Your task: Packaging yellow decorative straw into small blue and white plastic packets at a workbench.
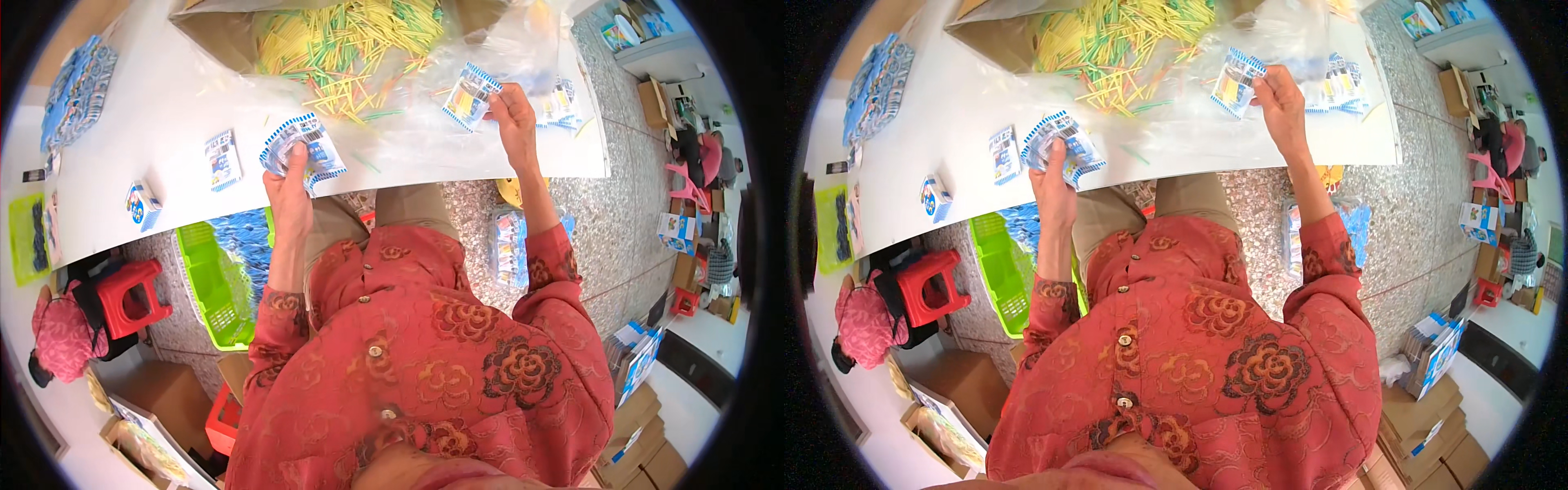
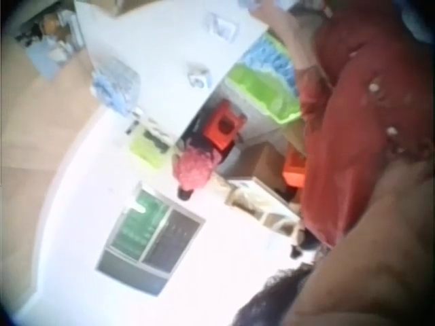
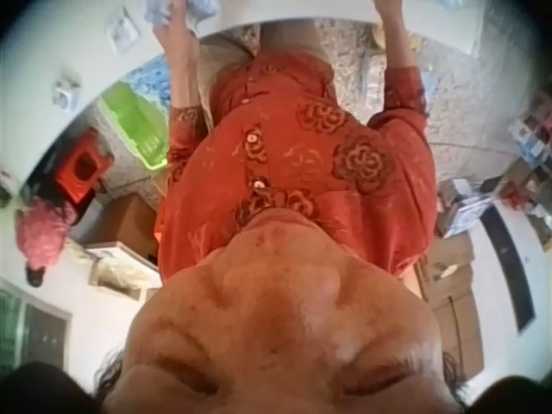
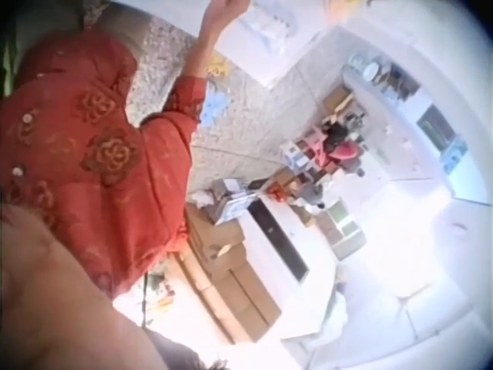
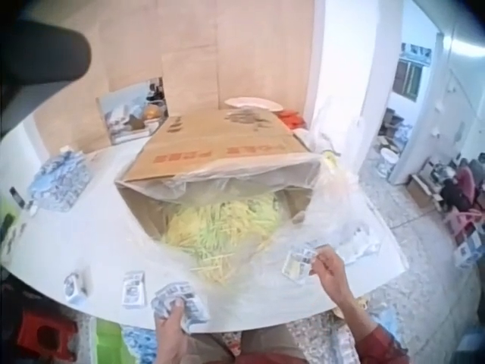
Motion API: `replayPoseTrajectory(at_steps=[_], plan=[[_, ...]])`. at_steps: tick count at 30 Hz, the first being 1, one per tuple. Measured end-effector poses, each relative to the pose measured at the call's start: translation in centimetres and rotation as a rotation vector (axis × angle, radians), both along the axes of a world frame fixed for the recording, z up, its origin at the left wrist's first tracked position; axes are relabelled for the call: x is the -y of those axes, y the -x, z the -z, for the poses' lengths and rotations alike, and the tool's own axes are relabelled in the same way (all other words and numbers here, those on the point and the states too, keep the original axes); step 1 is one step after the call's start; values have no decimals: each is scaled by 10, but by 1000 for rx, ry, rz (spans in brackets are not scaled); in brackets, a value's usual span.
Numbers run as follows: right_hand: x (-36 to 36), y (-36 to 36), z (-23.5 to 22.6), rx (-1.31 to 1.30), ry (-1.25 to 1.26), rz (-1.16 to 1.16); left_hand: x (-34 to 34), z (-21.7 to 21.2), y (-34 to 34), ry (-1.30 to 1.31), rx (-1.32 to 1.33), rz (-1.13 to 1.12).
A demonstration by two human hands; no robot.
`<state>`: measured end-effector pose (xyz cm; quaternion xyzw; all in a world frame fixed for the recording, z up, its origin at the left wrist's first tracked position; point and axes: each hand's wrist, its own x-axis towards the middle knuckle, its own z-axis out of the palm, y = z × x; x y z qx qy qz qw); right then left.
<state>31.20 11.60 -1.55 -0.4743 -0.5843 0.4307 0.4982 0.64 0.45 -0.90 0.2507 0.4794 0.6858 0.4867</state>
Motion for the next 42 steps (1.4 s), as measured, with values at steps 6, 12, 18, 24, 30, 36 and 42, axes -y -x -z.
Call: replayPoseTrajectory(at_steps=[6, 12, 18, 24, 30, 36, 42], plan=[[-20, -13, 34, 228, -41, -36, 1, -5, 3, 26, -45, 0], [-6, 11, -29, 472, -353, 126, 7, -6, -7, 145, -121, -24], [22, 70, -133, -50, -275, -415, 15, -14, -16, 49, -43, 58], [45, 117, -227, -950, -388, -1288, 15, -2, -17, 83, -9, 52], [51, 122, -259, -1158, -414, -1466, 22, -1, -5, 77, 20, 42], [71, 67, -249, -981, -437, -1323, 24, 5, -8, 65, 18, 71], [69, 80, -237, -868, -455, -1217, 28, 1, -3, 44, 27, 62]])
